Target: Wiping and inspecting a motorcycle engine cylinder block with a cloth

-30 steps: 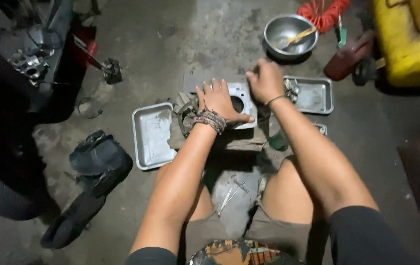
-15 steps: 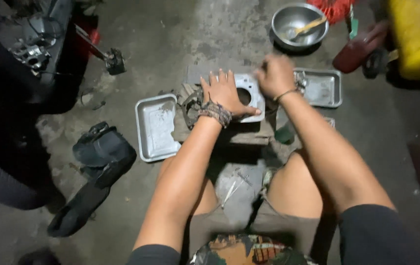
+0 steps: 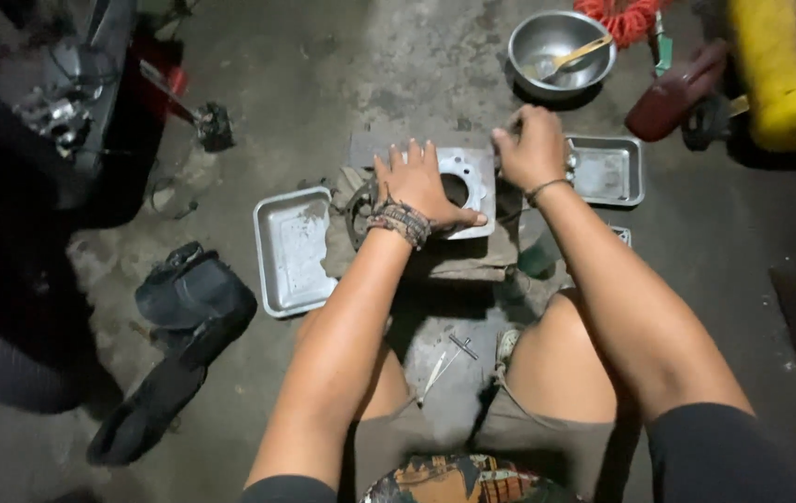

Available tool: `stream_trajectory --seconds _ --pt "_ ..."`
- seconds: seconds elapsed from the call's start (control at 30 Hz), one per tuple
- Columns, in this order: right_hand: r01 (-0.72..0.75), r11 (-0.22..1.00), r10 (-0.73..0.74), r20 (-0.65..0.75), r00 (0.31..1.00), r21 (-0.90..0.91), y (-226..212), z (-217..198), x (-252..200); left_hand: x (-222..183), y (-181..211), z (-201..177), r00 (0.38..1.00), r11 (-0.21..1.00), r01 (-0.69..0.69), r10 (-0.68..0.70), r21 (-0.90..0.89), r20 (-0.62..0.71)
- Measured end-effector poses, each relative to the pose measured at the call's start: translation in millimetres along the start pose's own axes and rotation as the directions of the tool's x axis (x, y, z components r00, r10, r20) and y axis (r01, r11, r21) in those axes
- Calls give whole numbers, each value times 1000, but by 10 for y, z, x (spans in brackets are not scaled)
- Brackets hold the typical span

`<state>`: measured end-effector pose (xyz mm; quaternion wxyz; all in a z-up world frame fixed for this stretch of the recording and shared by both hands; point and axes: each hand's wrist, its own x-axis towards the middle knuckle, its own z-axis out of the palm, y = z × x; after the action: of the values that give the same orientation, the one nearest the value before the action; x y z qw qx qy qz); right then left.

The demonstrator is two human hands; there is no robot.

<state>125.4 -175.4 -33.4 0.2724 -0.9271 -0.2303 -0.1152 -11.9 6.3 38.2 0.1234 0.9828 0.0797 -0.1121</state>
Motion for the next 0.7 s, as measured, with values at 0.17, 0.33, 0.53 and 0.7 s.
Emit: stream_trajectory --seconds 0.17,0.33,0.53,0.7 --pt "26 976 -68 189 980 216 -101 -107 -158 -23 53 15 1000 997 2 -1 80 -13" --pt "-31 1000 31 46 998 2 162 -155 -20 112 -55 77 1000 999 -8 7 35 20" --pt "28 978 -109 393 913 206 -67 -202 -327 76 -74 200 999 996 -14 10 93 38" --pt "-131 966 96 160 982 223 227 -191 -216 65 -108 156 999 998 -16 13 57 52"
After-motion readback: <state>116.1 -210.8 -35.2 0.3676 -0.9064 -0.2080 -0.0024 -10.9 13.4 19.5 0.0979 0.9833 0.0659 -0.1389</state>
